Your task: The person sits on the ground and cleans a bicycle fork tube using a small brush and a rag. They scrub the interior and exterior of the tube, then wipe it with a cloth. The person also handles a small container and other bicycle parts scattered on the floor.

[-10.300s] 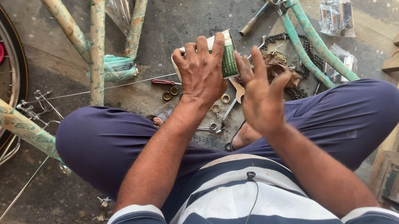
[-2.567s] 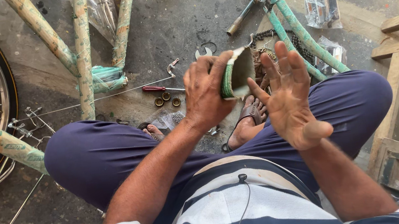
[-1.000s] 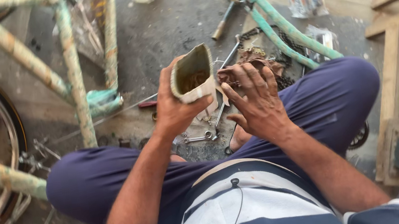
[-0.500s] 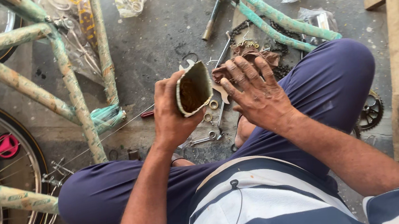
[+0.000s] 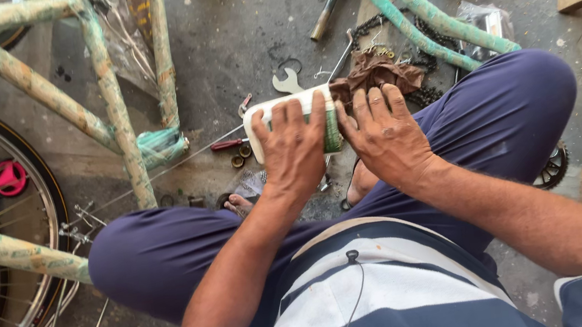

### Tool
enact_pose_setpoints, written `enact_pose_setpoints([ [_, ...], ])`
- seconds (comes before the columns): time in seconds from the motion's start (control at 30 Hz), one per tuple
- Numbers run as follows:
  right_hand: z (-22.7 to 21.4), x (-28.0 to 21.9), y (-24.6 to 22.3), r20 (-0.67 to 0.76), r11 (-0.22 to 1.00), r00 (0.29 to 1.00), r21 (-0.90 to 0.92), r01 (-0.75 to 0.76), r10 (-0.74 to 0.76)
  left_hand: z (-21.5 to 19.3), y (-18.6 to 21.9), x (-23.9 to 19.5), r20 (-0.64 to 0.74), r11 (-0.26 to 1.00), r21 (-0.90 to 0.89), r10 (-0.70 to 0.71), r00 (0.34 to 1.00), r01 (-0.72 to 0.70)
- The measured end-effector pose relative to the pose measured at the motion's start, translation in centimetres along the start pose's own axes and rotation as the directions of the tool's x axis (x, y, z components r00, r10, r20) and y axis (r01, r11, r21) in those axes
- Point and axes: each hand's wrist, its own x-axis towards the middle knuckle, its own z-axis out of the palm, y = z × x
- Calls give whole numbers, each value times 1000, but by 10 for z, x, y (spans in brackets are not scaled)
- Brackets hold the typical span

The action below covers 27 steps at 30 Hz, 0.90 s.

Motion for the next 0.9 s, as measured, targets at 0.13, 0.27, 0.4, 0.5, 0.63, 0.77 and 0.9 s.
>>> enact_pose_setpoints([
  [0.13,-6,2,-8,185,995,978,19,94,-96,24,4,-1,-14,991,135,22,1000,-20],
  [0.27,-20,-6,-6,29,974,997,217,70,-78,38,-11,3,54,976,216,12,998,-23],
  [0.4,-17,-10,5,10,988,995,120,100,-102,27,-19,5,27,985,168,-36,999,30],
  [0.5,5,-2,16,192,989,972,97,115,-132,11,-14,0,-13,989,148,-10,1000,11],
  [0.63,23,18,11,467,985,867,76,155,-172,8,7,-3,-14,981,178,76,997,-73],
  [0.77,-5,24,-5,580,935,748,70,347,-321,21,10,-1,14,971,217,103,995,-104],
  [0.9,-26,15,15,401,844,890,536,-34,-219,17,-17,4,-12,999,-30,-37,999,37],
])
